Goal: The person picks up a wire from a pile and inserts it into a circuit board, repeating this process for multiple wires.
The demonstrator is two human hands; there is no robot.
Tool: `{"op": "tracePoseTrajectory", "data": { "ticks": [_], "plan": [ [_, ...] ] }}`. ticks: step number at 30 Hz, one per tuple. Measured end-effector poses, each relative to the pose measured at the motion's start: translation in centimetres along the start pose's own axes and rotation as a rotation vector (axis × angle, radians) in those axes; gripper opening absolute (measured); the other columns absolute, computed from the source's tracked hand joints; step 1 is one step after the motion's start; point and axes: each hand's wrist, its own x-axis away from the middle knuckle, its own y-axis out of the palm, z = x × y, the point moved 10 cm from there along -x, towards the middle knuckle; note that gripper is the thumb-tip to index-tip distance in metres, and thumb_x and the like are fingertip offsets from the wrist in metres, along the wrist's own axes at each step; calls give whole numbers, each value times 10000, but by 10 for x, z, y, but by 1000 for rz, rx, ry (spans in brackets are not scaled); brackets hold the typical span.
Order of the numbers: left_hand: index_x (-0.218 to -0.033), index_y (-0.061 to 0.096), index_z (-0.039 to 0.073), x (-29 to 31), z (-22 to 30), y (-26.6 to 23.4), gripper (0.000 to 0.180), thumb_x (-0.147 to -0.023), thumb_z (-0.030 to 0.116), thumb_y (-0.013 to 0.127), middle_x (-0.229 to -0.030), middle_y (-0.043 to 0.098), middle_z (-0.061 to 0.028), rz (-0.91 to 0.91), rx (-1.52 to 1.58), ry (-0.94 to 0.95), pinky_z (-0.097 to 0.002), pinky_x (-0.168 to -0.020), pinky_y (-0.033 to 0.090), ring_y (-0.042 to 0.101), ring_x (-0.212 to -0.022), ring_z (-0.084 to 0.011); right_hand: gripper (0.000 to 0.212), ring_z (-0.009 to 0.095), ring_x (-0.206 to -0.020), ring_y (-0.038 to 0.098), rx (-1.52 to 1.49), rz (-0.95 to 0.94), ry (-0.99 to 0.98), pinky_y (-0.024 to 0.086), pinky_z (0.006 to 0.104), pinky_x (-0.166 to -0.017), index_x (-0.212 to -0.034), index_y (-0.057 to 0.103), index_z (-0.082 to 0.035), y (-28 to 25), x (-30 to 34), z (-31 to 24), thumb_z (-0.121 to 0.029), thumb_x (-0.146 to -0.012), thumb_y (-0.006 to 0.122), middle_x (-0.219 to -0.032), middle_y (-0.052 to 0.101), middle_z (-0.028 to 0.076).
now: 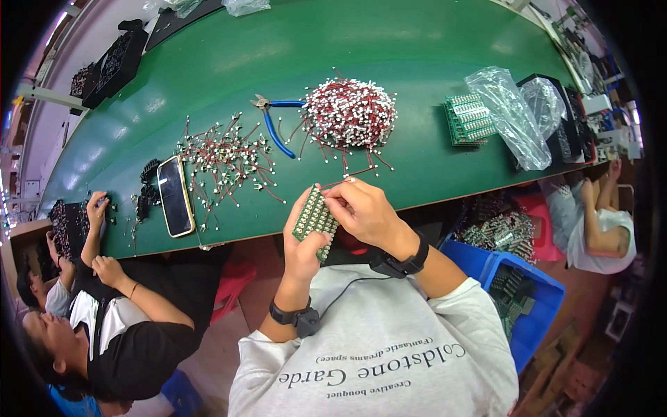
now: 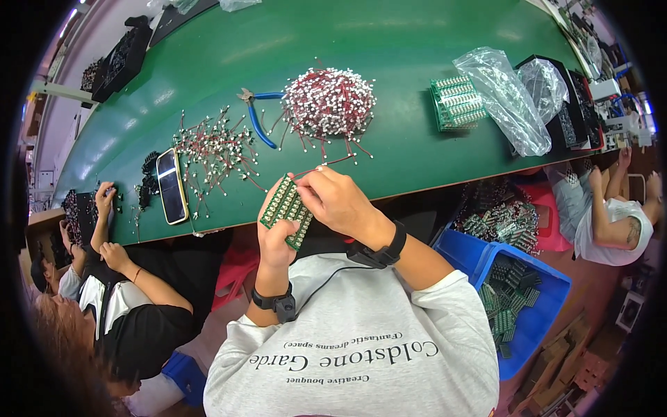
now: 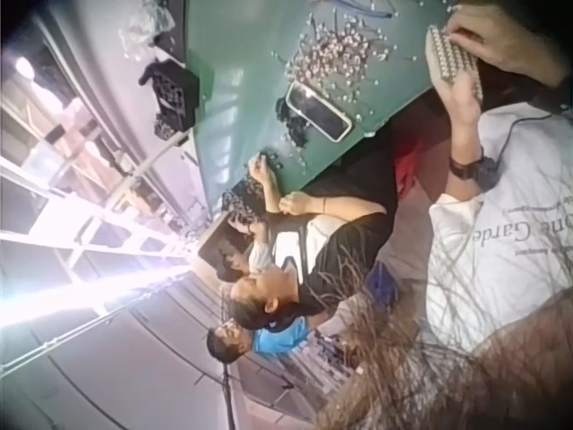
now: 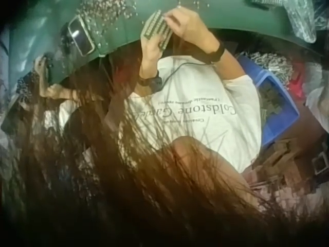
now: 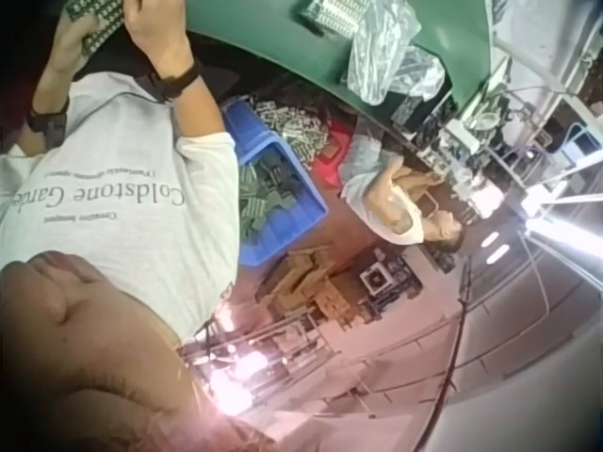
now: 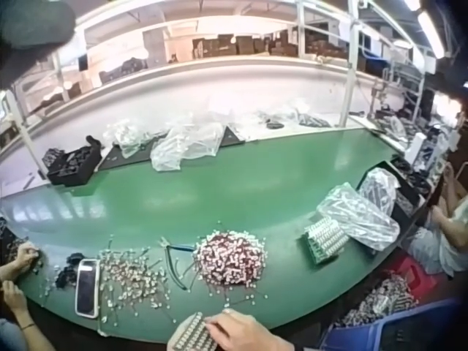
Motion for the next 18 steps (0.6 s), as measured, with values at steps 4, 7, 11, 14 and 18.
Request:
{"op": "tracePoseTrajectory", "data": {
  "ticks": [4,7,11,14,18],
  "plan": [
    [-1423,397,-86,2,4,-1,774,-655,-44,482,-1284,563,-148,7,-37,12,-314,-998,470,583,-1148,-207,89,220,-644,642,9,-3,0,521,325,-570,-923,652,19,3,0,-3,-12,-852,695,-813,630,127],
    [-1427,403,-74,3,3,-2,765,-667,-46,487,-1270,565,-131,-6,-90,19,-296,-972,472,586,-1121,-196,88,220,-629,638,-5,-10,24,515,327,-554,-917,643,21,5,1,-2,-8,-849,690,-811,630,130],
    [-1418,422,-70,2,4,-6,759,-663,-46,499,-1269,542,-121,-12,-130,78,-295,-963,467,568,-1118,-190,85,217,-598,623,-6,7,86,504,334,-531,-892,624,25,6,2,3,4,-835,683,-784,616,126],
    [-1402,434,-88,4,12,-3,766,-640,-27,499,-1277,536,-132,-7,-251,129,-293,-971,460,565,-1130,-197,92,230,-590,616,31,13,101,500,344,-526,-883,613,24,7,2,0,6,-825,682,-767,605,125],
    [-1360,480,-100,8,32,6,750,-615,-19,504,-1238,532,-130,-16,-543,323,-269,-933,462,564,-1087,-191,107,288,-621,620,182,17,20,504,378,-542,-907,608,14,10,2,-15,8,-825,677,-769,599,139]
  ]
}}
